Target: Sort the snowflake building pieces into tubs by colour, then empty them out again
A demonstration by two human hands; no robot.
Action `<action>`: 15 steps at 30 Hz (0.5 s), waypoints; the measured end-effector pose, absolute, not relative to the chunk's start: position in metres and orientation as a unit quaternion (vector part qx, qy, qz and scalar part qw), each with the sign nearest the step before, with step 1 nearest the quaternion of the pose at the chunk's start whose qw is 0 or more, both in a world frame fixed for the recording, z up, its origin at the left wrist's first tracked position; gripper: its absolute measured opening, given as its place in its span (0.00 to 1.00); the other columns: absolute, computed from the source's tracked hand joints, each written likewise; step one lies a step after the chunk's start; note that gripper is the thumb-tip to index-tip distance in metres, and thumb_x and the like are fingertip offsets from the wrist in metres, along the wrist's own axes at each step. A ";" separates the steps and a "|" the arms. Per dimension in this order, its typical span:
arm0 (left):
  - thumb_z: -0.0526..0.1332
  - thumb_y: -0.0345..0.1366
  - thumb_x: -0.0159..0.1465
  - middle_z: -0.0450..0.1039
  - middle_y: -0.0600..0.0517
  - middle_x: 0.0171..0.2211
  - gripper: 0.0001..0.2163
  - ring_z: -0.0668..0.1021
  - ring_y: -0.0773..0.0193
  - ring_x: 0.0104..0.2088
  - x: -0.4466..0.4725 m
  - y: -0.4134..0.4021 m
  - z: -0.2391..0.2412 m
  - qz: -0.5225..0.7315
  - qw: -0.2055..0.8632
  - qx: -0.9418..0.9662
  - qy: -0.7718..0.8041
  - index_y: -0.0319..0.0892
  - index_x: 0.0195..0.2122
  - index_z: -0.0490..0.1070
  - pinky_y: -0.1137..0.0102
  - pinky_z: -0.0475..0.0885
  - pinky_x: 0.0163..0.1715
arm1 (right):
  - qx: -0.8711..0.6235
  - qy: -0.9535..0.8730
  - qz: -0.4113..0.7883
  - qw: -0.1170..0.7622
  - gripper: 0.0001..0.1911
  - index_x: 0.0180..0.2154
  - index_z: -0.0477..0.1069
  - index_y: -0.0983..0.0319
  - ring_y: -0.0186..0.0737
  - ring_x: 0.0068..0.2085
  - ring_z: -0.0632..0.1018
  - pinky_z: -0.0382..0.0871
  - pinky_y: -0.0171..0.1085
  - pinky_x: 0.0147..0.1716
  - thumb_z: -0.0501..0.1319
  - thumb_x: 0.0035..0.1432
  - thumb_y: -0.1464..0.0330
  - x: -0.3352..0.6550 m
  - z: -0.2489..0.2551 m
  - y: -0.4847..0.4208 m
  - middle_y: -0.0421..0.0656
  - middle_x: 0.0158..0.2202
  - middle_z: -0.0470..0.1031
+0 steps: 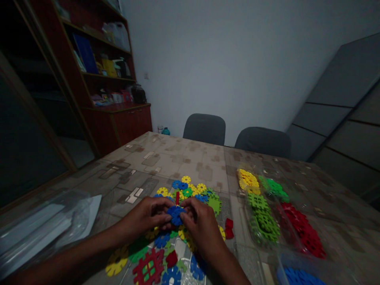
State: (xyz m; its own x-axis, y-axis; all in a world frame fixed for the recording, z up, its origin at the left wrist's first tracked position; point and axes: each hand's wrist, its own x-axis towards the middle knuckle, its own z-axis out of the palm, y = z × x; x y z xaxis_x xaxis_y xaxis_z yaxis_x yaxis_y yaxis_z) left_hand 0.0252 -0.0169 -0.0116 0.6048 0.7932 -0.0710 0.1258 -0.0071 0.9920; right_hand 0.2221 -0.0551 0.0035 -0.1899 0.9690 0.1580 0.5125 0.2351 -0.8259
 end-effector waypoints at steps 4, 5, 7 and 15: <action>0.63 0.36 0.61 0.79 0.52 0.32 0.08 0.78 0.62 0.32 0.018 -0.010 -0.011 0.235 0.517 0.744 0.352 0.40 0.40 0.76 0.72 0.69 0.32 | -0.558 -0.736 0.267 0.276 0.04 0.36 0.72 0.62 0.38 0.32 0.74 0.63 0.34 0.32 0.61 0.57 0.73 0.221 -0.001 -0.054 0.40 0.31 0.75; 0.62 0.36 0.62 0.79 0.52 0.33 0.07 0.78 0.61 0.33 0.015 -0.008 -0.009 0.228 0.470 0.773 0.360 0.41 0.39 0.76 0.72 0.69 0.33 | -0.566 -0.740 0.252 0.263 0.02 0.34 0.71 0.62 0.39 0.32 0.74 0.62 0.35 0.32 0.61 0.57 0.74 0.221 -0.002 -0.054 0.41 0.31 0.75; 0.61 0.37 0.64 0.79 0.52 0.34 0.08 0.78 0.61 0.34 0.010 -0.002 -0.005 0.221 0.378 0.814 0.382 0.42 0.40 0.77 0.71 0.68 0.34 | -0.575 -0.743 0.236 0.246 0.03 0.31 0.71 0.62 0.41 0.34 0.74 0.61 0.36 0.33 0.61 0.56 0.75 0.221 -0.005 -0.053 0.42 0.31 0.75; 0.58 0.37 0.65 0.79 0.52 0.35 0.08 0.79 0.60 0.36 0.008 0.002 -0.003 0.173 0.263 0.858 0.406 0.44 0.40 0.77 0.72 0.67 0.36 | -0.619 -0.731 0.205 0.203 0.16 0.45 0.73 0.62 0.51 0.45 0.73 0.60 0.43 0.45 0.63 0.53 0.75 0.217 -0.018 -0.054 0.51 0.45 0.77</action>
